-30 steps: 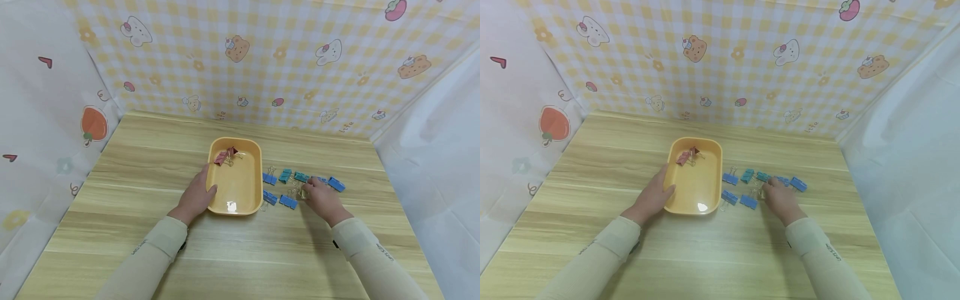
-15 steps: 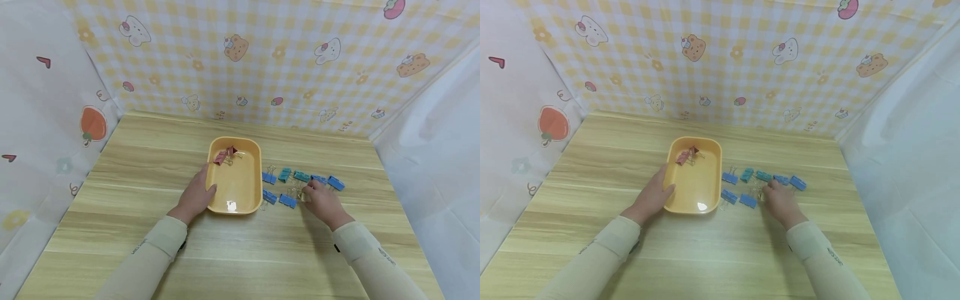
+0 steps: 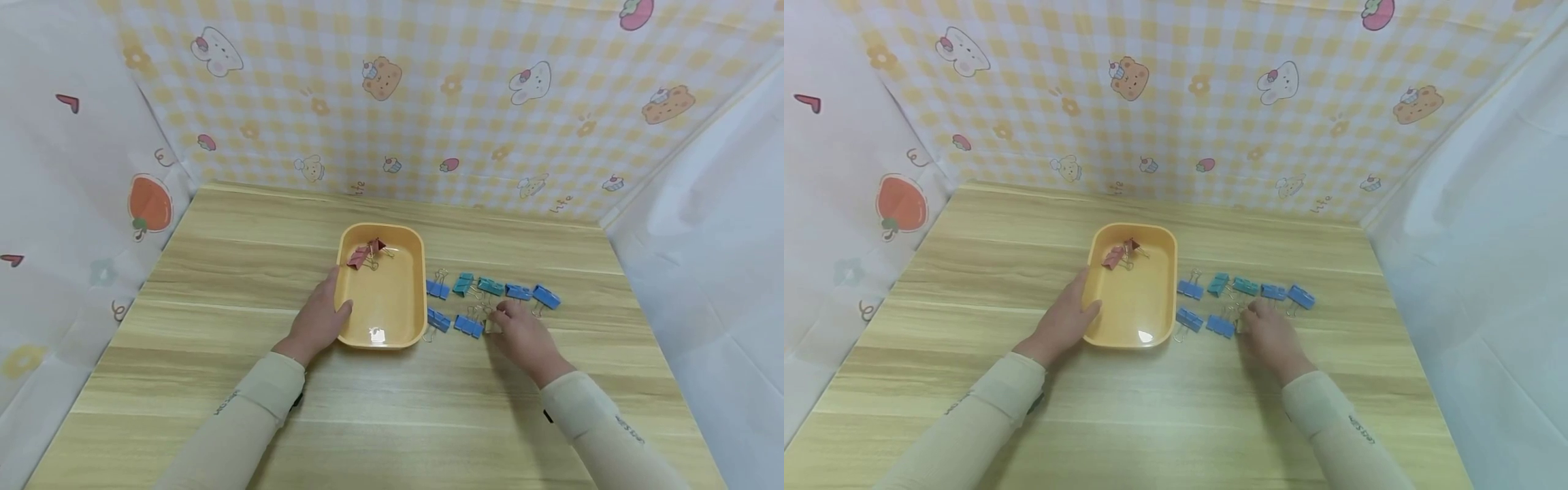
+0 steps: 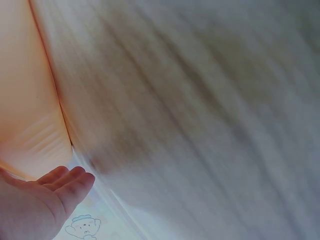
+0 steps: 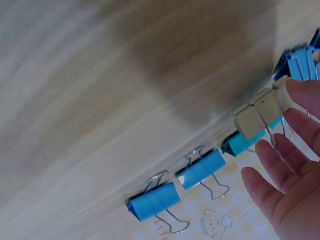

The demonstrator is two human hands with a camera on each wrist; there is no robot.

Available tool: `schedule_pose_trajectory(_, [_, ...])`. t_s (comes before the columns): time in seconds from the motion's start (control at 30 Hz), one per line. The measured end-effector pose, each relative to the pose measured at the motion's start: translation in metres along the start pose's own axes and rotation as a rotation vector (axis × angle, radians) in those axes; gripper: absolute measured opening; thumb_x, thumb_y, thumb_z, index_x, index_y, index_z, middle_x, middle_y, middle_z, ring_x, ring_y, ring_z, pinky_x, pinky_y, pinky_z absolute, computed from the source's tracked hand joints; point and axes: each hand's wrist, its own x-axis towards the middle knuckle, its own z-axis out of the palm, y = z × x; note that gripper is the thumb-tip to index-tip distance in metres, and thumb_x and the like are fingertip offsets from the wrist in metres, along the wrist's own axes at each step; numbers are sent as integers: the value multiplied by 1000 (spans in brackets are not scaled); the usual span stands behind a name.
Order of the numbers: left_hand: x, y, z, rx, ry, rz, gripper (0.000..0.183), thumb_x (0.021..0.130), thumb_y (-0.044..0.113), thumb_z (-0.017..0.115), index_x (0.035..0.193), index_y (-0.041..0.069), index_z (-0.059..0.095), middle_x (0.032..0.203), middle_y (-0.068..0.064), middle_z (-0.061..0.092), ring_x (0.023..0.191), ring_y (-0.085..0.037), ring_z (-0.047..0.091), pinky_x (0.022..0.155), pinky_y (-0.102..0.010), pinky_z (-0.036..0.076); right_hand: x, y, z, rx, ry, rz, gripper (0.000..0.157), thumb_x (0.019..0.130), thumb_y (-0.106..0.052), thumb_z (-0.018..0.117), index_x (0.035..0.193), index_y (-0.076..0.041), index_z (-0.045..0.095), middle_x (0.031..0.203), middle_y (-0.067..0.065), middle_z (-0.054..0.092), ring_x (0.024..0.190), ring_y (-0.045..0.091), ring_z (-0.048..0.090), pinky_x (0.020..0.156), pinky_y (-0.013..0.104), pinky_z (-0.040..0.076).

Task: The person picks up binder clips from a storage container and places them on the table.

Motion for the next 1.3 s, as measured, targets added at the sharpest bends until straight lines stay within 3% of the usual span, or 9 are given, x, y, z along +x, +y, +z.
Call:
schedule_pose_trajectory(0.43, [-2, 5, -2, 5, -1, -5, 77, 97, 29, 50, 156, 7, 5, 153, -25, 28, 140, -39, 30, 112, -54, 29, -12, -5, 8, -14, 30, -8, 33, 81, -8, 75, 111, 1, 64, 130, 23, 52, 118, 41, 52, 93, 52, 50])
schedule_pose_trajectory(0.8, [-2, 3, -1, 16, -6, -6, 78, 98, 31, 50, 156, 8, 3, 154, -24, 26, 141, -39, 28, 113, -54, 27, -19, -13, -3, -44, 17, 17, 39, 82, -11, 76, 116, 2, 63, 134, 23, 51, 123, 42, 49, 96, 53, 47])
schedule_pose_trajectory(1.3, [-2, 2, -1, 2, 0, -4, 77, 97, 30, 50, 156, 8, 5, 154, -24, 27, 140, -39, 29, 112, -54, 28, -3, -17, -20, -52, 74, -24, 40, 80, -9, 76, 116, 2, 62, 127, 24, 55, 113, 42, 56, 89, 54, 51])
